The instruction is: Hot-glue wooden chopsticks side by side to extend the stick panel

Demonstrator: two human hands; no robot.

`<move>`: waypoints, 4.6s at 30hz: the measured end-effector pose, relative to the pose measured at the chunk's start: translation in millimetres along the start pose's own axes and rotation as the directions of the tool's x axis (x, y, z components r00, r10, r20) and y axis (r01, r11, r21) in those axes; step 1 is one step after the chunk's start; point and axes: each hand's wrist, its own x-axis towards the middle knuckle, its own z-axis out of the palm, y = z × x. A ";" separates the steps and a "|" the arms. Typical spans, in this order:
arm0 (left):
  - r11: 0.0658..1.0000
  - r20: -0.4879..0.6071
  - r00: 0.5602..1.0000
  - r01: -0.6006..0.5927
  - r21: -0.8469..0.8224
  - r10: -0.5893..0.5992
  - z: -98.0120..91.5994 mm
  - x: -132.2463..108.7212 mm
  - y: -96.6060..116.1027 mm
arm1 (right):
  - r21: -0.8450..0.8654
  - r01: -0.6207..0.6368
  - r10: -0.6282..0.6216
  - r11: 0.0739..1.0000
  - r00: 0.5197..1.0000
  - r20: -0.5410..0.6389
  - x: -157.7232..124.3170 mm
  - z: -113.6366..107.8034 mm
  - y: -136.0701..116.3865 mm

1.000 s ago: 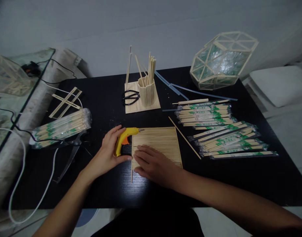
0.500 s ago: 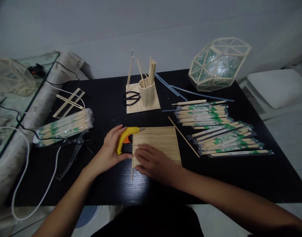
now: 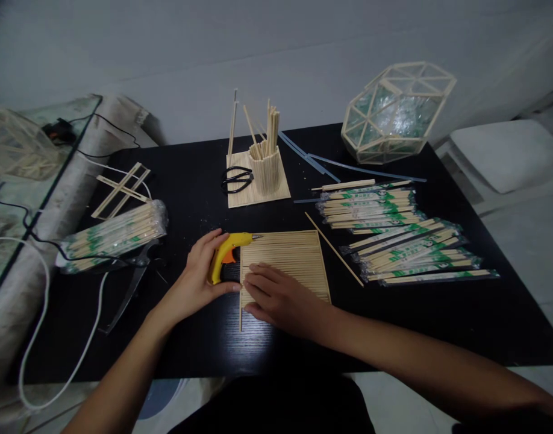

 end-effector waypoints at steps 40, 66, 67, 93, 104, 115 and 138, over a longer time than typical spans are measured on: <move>1.000 -0.008 1.000 0.006 0.006 -0.006 1.6 0.4 1.0 | -0.037 0.012 -0.012 0.999 1.000 0.000 -1.8 2.3 -0.3; 1.000 -0.049 0.999 -0.007 -0.006 0.007 7.2 0.7 -1.8 | -0.082 0.032 -0.033 0.996 0.999 -0.005 0.6 4.6 -1.4; 1.000 -0.050 0.999 -0.007 -0.006 0.007 7.4 0.6 -1.9 | -0.080 0.030 -0.030 0.996 1.000 -0.005 0.5 4.5 -1.5; 1.000 -0.079 0.997 -0.024 -0.006 0.023 4.1 -0.8 2.7 | -0.044 -0.006 0.005 0.999 1.000 -0.019 0.3 2.7 -2.4; 0.958 -0.375 0.924 -0.043 -0.283 -0.069 5.5 -1.5 -6.4 | 0.002 -0.009 0.009 1.000 1.000 -0.016 0.8 4.2 -0.1; 0.344 -0.146 0.755 0.112 -0.932 -0.640 -9.7 9.2 3.1 | 0.023 -0.026 0.026 0.999 1.000 0.005 0.7 4.5 0.3; 0.349 -0.025 0.868 0.172 -0.921 -0.496 -9.5 10.3 12.5 | 0.043 -0.028 0.028 0.999 1.000 -0.005 1.4 2.9 -0.3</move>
